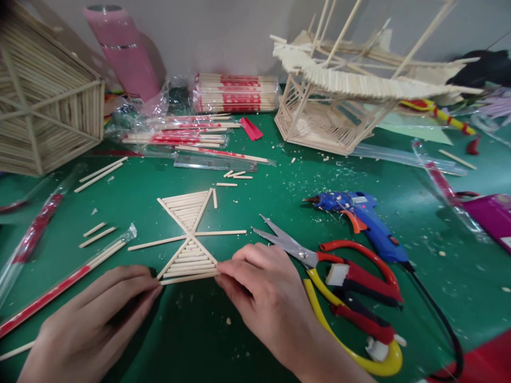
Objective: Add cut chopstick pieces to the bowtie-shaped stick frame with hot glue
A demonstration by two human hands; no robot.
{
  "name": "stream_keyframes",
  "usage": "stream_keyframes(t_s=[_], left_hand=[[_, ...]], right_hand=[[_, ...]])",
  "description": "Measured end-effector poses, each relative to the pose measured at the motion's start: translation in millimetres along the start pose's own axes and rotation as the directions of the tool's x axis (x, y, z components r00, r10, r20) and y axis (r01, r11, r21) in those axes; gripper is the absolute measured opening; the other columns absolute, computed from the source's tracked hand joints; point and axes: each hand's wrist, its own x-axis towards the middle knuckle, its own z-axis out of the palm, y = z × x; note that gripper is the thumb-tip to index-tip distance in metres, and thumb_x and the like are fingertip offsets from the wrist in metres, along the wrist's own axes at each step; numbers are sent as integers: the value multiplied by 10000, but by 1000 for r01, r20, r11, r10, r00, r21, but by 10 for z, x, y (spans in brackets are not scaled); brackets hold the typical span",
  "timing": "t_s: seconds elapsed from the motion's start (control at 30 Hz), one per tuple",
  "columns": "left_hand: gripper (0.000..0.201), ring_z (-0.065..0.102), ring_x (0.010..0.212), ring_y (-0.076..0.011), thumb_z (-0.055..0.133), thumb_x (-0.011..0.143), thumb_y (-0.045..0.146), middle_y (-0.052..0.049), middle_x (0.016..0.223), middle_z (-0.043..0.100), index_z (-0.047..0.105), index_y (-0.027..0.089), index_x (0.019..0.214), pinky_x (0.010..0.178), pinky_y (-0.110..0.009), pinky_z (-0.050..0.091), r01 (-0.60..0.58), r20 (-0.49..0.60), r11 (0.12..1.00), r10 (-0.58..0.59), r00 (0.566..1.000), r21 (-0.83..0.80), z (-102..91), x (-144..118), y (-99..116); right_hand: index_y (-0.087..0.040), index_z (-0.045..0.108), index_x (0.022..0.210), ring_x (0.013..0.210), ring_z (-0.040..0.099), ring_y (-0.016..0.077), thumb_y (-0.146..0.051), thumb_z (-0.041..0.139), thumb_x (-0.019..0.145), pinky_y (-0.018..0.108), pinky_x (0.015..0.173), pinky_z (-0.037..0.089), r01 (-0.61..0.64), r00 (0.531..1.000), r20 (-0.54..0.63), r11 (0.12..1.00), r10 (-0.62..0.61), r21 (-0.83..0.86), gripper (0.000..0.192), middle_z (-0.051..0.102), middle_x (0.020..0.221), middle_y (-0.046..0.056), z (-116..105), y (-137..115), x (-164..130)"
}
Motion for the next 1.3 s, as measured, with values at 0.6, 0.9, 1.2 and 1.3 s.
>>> stream_keyframes(t_s=[0.6,0.9,1.2,1.3], left_hand=[[189,647,738,-97,398,894,310,-17,875,649,568,227,895,611,-113,531,-81,11,993,81,997,83,4,-4,-79],[252,639,763,-106,354,910,349,-11,881,647,578,234,891,647,-141,535,-15,-26,997,18,999,80,47,-38,-59],[190,633,774,-134,416,886,310,-29,898,629,571,211,934,664,-193,535,-16,-46,995,21,999,97,0,-37,-2],[181,627,781,-148,425,884,295,-30,889,624,567,212,960,664,-221,532,-40,-46,991,46,998,125,16,-44,1]], right_hand=[[-213,640,862,656,552,138,-114,558,797,284,589,394,-49,998,40,997,47,61,143,615,740,8,-9,2,-4],[-212,645,855,655,558,138,-101,563,791,280,588,402,-56,998,41,996,53,67,152,619,731,8,-8,3,-2],[-196,655,846,634,560,135,-122,555,802,269,566,427,-37,999,31,998,36,48,132,626,717,16,-16,-9,12],[-191,660,845,631,561,136,-116,558,795,269,559,433,-30,999,24,999,29,45,136,630,715,19,-20,-15,18]])
